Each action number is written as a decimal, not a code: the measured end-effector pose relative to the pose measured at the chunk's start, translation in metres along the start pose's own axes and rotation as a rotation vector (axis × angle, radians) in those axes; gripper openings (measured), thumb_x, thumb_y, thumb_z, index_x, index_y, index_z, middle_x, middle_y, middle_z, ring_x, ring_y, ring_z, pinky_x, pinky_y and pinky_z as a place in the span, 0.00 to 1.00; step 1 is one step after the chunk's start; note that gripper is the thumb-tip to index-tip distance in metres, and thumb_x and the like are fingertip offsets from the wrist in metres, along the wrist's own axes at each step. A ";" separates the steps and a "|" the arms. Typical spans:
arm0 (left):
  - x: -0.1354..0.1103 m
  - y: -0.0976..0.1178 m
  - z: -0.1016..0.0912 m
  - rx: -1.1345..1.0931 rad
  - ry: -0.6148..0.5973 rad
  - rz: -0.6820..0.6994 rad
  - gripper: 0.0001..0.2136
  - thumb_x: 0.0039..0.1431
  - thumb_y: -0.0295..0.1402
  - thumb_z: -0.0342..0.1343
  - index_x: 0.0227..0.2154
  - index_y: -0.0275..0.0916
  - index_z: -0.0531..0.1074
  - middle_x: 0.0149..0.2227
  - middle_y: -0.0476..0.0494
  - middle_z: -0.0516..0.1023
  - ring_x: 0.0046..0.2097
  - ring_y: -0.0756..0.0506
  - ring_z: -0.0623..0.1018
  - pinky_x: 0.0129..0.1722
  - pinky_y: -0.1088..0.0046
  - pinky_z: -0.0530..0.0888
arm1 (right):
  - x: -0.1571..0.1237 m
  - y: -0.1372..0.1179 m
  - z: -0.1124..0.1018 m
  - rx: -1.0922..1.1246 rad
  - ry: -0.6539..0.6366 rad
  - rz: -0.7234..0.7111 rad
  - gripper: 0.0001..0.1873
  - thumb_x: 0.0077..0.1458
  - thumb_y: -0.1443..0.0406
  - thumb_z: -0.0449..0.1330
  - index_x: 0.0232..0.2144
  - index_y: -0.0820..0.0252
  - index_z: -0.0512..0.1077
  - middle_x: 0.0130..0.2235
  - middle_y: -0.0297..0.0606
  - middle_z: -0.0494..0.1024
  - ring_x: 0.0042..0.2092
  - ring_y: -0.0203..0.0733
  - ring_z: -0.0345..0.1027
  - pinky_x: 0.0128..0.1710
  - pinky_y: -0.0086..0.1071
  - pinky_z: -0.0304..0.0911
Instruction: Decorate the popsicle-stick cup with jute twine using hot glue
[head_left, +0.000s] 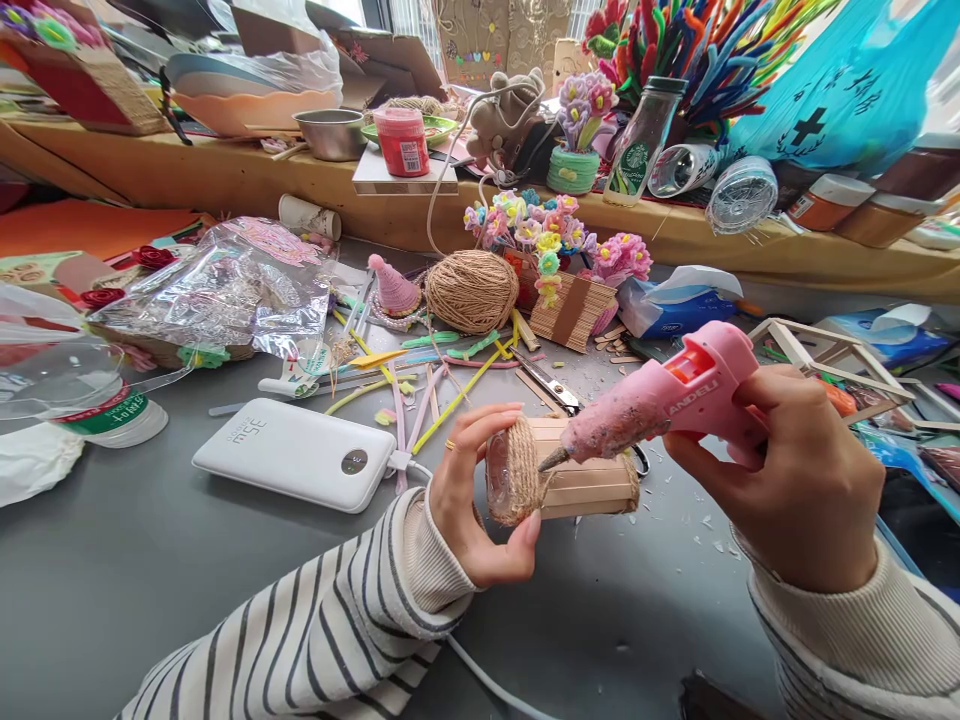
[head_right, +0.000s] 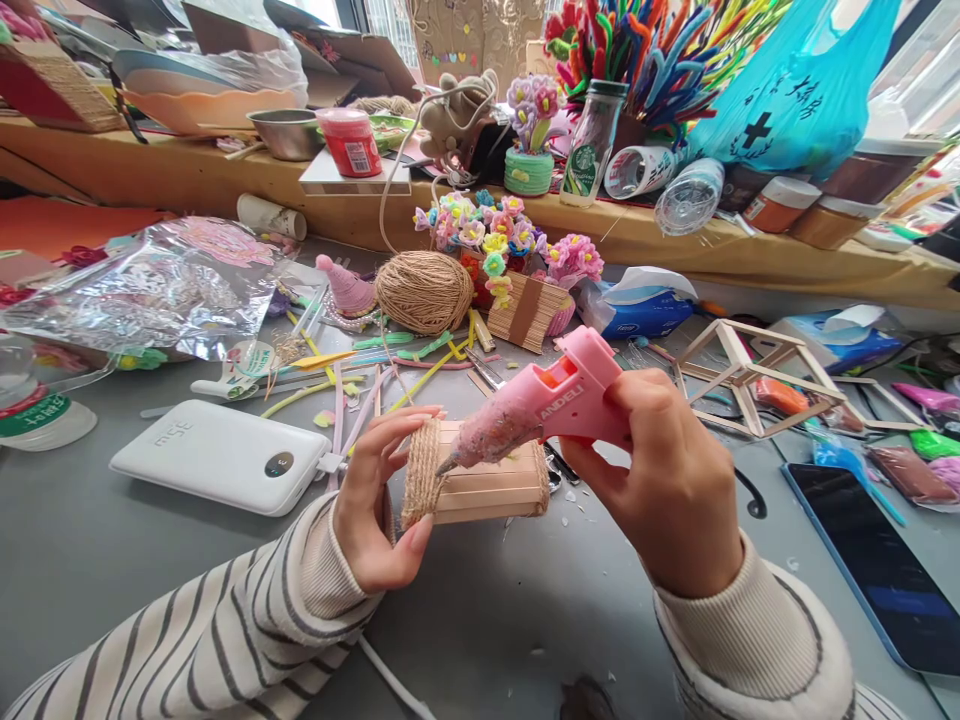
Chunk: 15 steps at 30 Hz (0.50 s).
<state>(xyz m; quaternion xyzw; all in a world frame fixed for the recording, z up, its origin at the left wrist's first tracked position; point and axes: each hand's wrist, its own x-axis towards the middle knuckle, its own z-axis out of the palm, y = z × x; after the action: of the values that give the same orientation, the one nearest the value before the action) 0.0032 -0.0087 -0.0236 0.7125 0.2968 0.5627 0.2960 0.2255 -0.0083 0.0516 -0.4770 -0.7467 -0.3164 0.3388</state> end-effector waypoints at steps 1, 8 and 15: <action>0.000 0.000 0.000 -0.001 0.000 0.000 0.35 0.36 0.26 0.53 0.53 0.40 0.56 0.51 0.35 0.62 0.54 0.36 0.65 0.47 0.56 0.71 | 0.000 0.000 0.000 0.001 0.003 0.000 0.17 0.49 0.62 0.60 0.39 0.59 0.59 0.31 0.37 0.72 0.30 0.39 0.69 0.21 0.30 0.54; 0.000 0.000 0.000 -0.002 -0.006 0.001 0.35 0.36 0.26 0.53 0.53 0.39 0.56 0.51 0.35 0.62 0.54 0.35 0.65 0.46 0.56 0.71 | 0.001 0.000 0.000 0.010 -0.004 0.012 0.18 0.48 0.63 0.61 0.39 0.58 0.59 0.32 0.37 0.73 0.31 0.39 0.70 0.21 0.30 0.54; 0.001 0.002 0.000 0.011 -0.003 -0.009 0.34 0.36 0.26 0.53 0.53 0.41 0.56 0.51 0.35 0.62 0.54 0.35 0.65 0.45 0.57 0.72 | 0.002 -0.001 0.000 0.029 0.011 0.022 0.16 0.48 0.63 0.61 0.37 0.56 0.59 0.29 0.34 0.71 0.27 0.37 0.67 0.20 0.30 0.53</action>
<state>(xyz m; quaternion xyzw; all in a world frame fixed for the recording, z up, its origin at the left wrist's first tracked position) 0.0037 -0.0092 -0.0217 0.7135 0.3026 0.5588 0.2951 0.2243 -0.0077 0.0536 -0.4784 -0.7440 -0.3047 0.3533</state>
